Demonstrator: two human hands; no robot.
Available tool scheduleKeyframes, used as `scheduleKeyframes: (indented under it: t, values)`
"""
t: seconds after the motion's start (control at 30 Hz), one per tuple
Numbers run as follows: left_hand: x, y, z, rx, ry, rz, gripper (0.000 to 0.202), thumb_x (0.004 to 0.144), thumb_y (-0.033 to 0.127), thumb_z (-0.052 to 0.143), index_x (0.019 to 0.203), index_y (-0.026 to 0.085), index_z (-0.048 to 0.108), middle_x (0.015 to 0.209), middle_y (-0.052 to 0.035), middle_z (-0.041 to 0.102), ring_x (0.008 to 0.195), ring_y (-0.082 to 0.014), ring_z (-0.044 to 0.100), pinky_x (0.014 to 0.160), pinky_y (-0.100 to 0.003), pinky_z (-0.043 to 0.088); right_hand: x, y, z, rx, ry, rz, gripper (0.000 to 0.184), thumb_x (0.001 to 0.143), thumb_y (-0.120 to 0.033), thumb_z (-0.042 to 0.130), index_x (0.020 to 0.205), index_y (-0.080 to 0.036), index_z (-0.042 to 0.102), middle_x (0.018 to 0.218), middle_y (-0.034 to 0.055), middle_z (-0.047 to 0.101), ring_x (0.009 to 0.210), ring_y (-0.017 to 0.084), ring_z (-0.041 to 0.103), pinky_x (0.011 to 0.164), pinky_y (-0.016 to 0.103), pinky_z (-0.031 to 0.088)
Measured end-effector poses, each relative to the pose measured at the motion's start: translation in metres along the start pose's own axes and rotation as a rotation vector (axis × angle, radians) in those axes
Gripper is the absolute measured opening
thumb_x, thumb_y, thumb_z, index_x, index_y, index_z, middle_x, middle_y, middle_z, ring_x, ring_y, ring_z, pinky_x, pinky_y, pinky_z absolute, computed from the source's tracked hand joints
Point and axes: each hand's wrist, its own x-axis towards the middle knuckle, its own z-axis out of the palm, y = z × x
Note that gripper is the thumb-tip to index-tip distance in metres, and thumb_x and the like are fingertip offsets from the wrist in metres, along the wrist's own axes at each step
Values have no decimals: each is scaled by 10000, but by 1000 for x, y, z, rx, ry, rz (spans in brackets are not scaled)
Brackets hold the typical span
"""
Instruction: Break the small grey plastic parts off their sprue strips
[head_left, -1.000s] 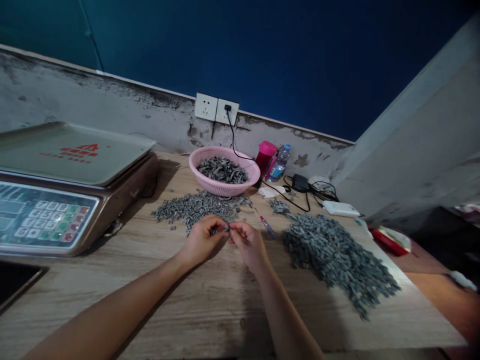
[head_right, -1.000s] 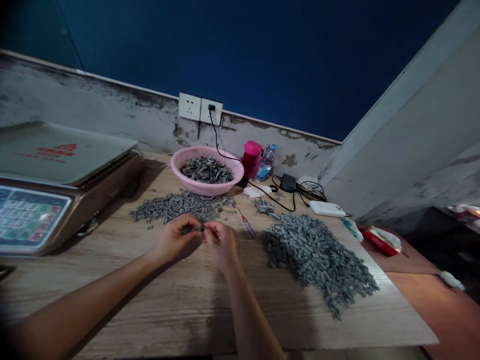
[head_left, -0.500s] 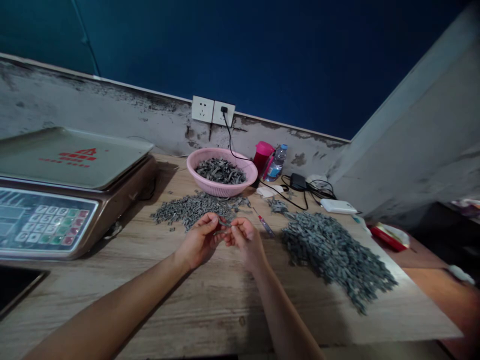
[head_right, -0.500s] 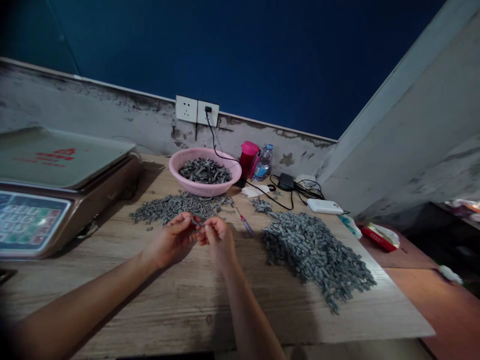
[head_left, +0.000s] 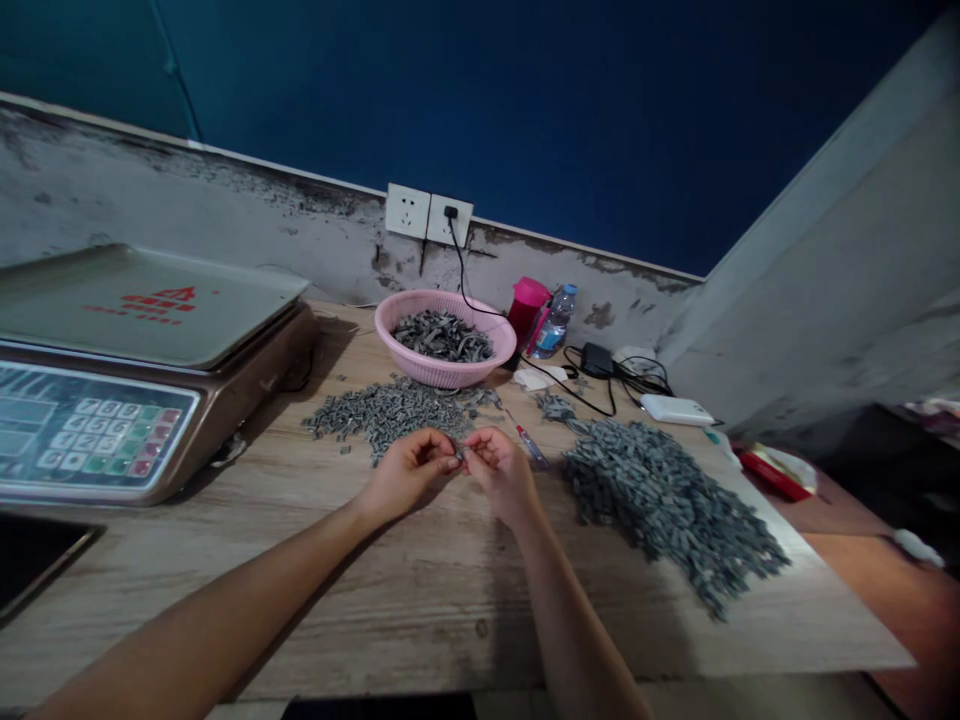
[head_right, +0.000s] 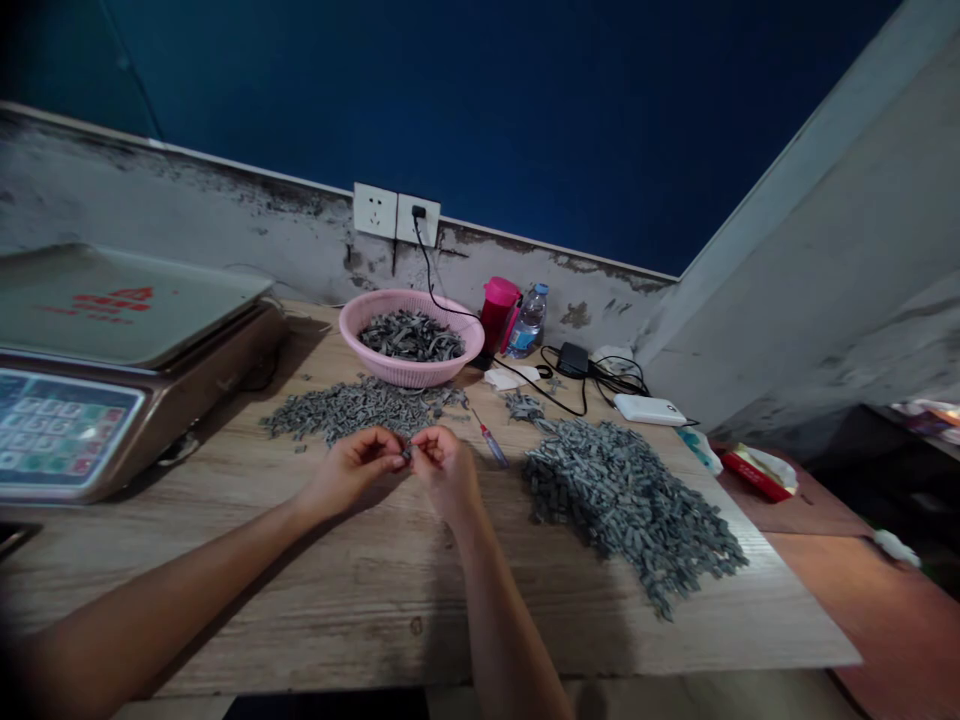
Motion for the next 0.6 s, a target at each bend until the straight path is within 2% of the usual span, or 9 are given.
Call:
scheduleKeyframes:
  t: [0.13,0.2,0.33,0.4,0.6]
  values:
    - [-1,-5,0,92,79,45,186,703,220,667,833,165,545,741,4,594,700,-113,567,663,-214,448,0,3,2,35,-55,32,139,681,-257,581,785,-186,522,646,-13,562,553,121,559,555,239,474]
    - [-1,-6,-1,113,115,55,194,711,216,649,862,172,535,761,2,590,716,-119,569,667,-220,454,-1,4,2,13,-39,9,158,683,-255,577,816,-187,524,679,-3,563,579,131,566,569,251,486]
    - [0,-6,-2,186,174,89,228,717,200,631,909,182,511,785,-3,585,733,-120,565,687,-229,455,-2,4,2,-237,72,-197,192,703,-209,571,893,-184,561,791,31,574,690,151,578,627,258,491]
    - [0,-6,-2,237,193,112,239,720,199,628,924,186,505,785,-2,584,729,-121,566,688,-233,454,-3,4,2,-377,78,-281,195,727,-184,550,919,-191,585,815,36,586,727,156,583,666,262,492]
    - [-1,-5,-3,411,202,141,203,723,219,630,896,191,527,767,-1,595,714,-132,574,666,-236,447,-5,6,6,-479,39,-279,347,747,-148,496,1090,-184,539,750,8,590,665,136,590,681,257,495]
